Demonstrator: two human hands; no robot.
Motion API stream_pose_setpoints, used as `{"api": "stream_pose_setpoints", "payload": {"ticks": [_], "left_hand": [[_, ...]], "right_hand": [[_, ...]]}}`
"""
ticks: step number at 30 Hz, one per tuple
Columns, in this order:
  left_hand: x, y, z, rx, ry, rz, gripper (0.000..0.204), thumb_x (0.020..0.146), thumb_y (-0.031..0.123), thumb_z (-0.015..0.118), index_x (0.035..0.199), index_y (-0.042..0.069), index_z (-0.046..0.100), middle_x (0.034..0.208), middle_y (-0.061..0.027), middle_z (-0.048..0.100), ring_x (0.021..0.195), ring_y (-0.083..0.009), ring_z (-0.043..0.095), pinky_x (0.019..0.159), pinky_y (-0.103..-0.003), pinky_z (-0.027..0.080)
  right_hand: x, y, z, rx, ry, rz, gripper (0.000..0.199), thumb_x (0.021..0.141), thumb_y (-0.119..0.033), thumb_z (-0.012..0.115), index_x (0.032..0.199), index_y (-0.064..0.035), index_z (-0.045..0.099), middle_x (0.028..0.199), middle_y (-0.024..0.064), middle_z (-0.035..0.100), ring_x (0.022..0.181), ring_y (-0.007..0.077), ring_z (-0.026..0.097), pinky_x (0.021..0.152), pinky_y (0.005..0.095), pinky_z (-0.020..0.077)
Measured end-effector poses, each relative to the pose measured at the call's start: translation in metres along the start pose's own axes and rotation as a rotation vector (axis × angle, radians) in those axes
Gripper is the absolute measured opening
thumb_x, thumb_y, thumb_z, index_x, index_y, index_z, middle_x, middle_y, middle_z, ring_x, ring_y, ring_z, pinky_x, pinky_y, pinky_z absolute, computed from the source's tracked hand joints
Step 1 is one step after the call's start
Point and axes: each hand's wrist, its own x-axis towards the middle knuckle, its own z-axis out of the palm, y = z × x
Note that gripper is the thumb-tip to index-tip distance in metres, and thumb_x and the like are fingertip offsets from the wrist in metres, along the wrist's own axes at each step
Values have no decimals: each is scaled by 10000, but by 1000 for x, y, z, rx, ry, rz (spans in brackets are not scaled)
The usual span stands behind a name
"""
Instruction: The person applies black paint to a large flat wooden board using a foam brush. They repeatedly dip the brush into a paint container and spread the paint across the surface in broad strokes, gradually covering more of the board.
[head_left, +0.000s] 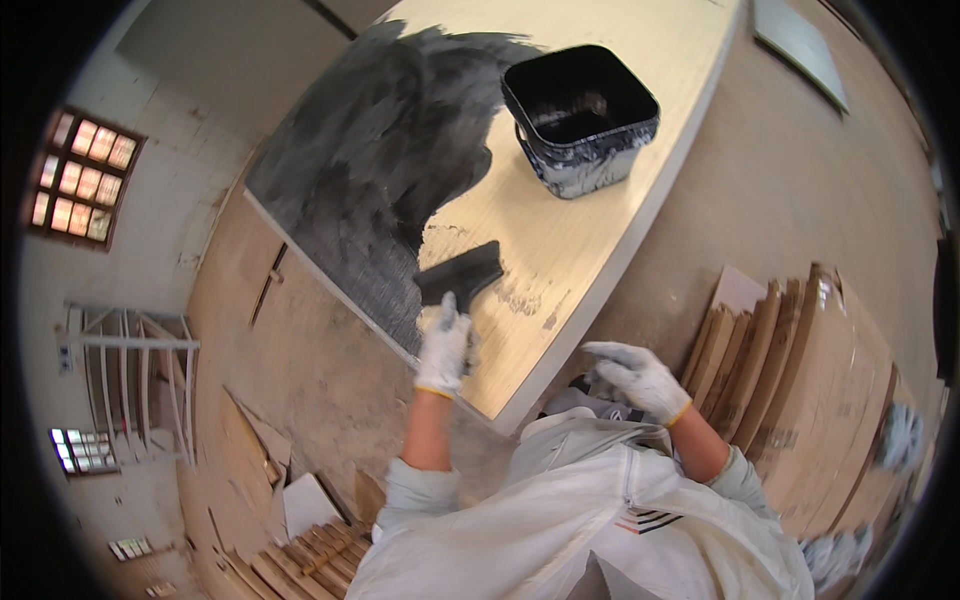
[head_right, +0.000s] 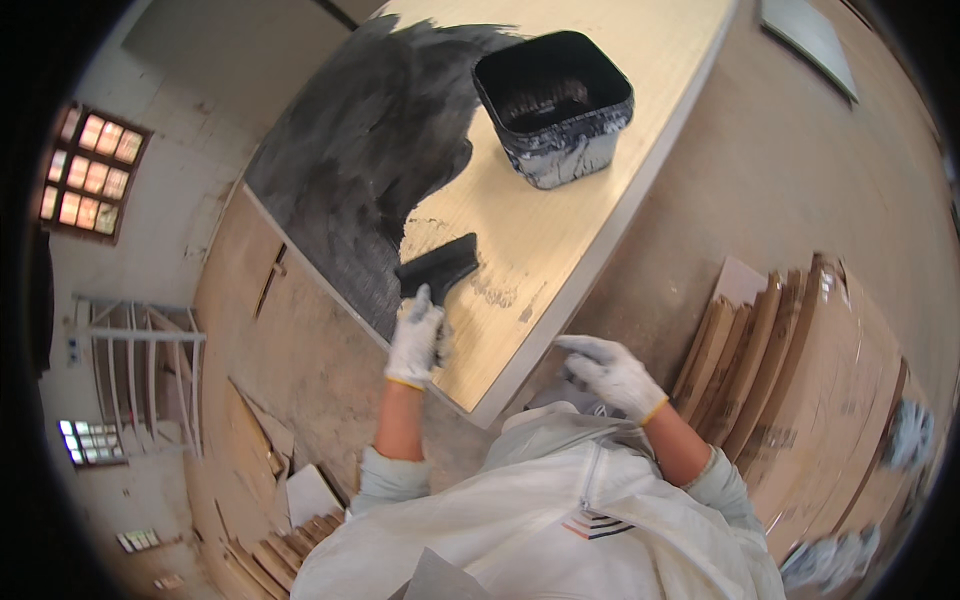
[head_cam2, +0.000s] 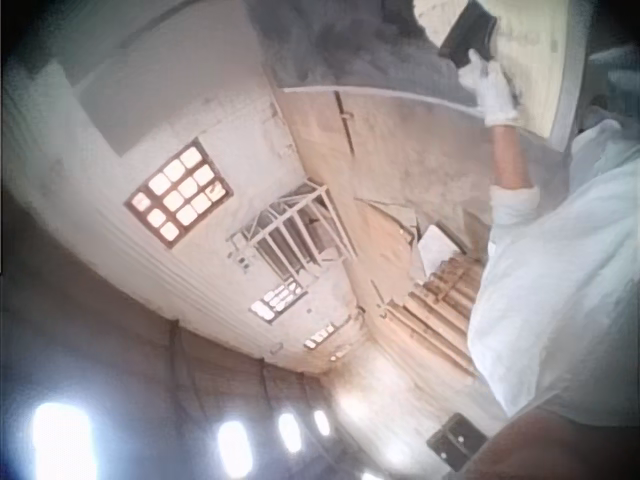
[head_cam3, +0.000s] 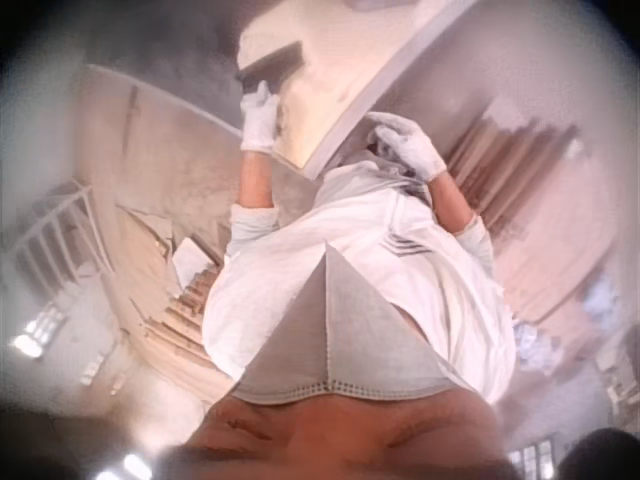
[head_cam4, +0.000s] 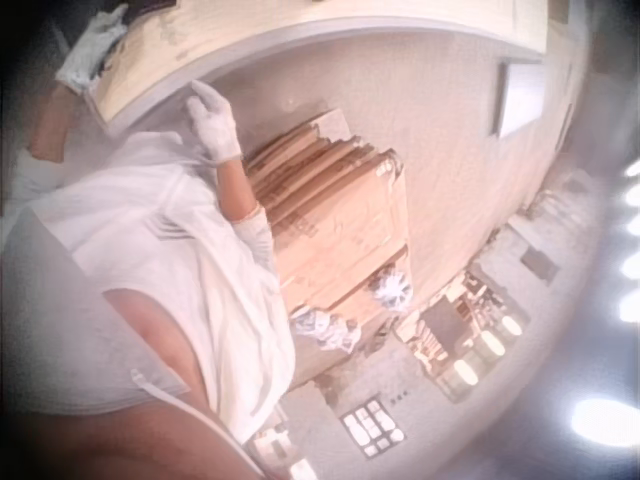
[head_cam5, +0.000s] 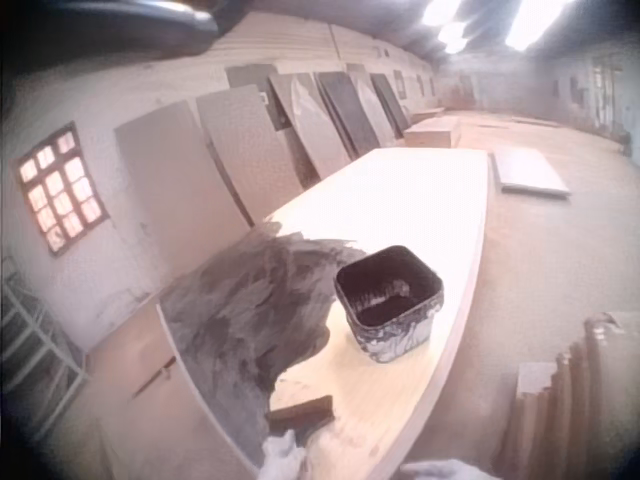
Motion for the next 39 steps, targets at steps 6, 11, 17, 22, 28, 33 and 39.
{"api": "stream_pose_setpoints", "payload": {"ticks": [6, 11, 17, 22, 28, 33, 39], "left_hand": [[-41, -37, 131, -67, 271, 67, 651, 1074, 150, 570, 1699, 71, 406, 1216, -193, 770, 1007, -239, 749, 903, -391, 580], [-90, 11, 201, 612, 750, 487, 458, 1007, 107, 571, 1445, 8, 661, 1212, -273, 762, 1083, -424, 744, 944, -458, 587], [-134, 34, 264, -313, 799, 179, 243, 1042, 69, 586, 1235, -11, 709, 993, -115, 766, 875, -231, 761, 749, -318, 589], [-62, 125, 288, -793, 460, 147, 553, 1065, 377, 687, 1482, 28, 585, 1325, -183, 702, 1156, -289, 716, 860, -426, 601], [42, 187, 267, -1017, 435, 264, 547, 1067, 496, 653, 1471, 129, 616, 1481, -107, 616, 1309, -317, 592, 1030, -590, 534], [62, 176, 245, -1070, 373, 225, 465, 1055, 376, 673, 1435, 108, 653, 1341, -120, 717, 1195, -318, 681, 991, -615, 584], [68, 215, 259, -1112, 198, 252, 443, 1043, 268, 652, 1417, 31, 647, 1353, -160, 728, 1196, -336, 711, 1014, -565, 608]], "right_hand": [[112, -24, 1, -299, -238, -8, 537, 1081, -469, 596, 1383, -45, 725, 1088, 104, 809, 863, 185, 763, 765, 305, 595], [157, -60, -19, -441, -547, -6, 409, 1075, -402, 589, 1117, -40, 775, 910, 88, 740, 826, 189, 707, 634, 368, 558], [125, -149, -68, -420, -677, -352, 474, 1095, -439, 616, 1301, -19, 695, 1060, 192, 740, 943, 283, 733, 848, 416, 580], [136, -211, -145, -3, -490, -697, 440, 1101, -361, 666, 1367, -11, 654, 1153, 175, 744, 1072, 232, 731, 951, 386, 578], [205, -308, -275, -431, -267, -715, 343, 1018, -190, 719, 1322, -32, 689, 1239, 187, 730, 1155, 356, 712, 1024, 425, 566], [228, -365, -304, -1216, -82, -940, 266, 997, -101, 628, 1243, -102, 729, 1103, 158, 738, 1050, 391, 713, 932, 501, 558], [258, -394, -300, -1467, -253, -839, 278, 947, -145, 664, 1197, -180, 779, 1025, 107, 786, 1002, 361, 750, 882, 486, 591]]}}
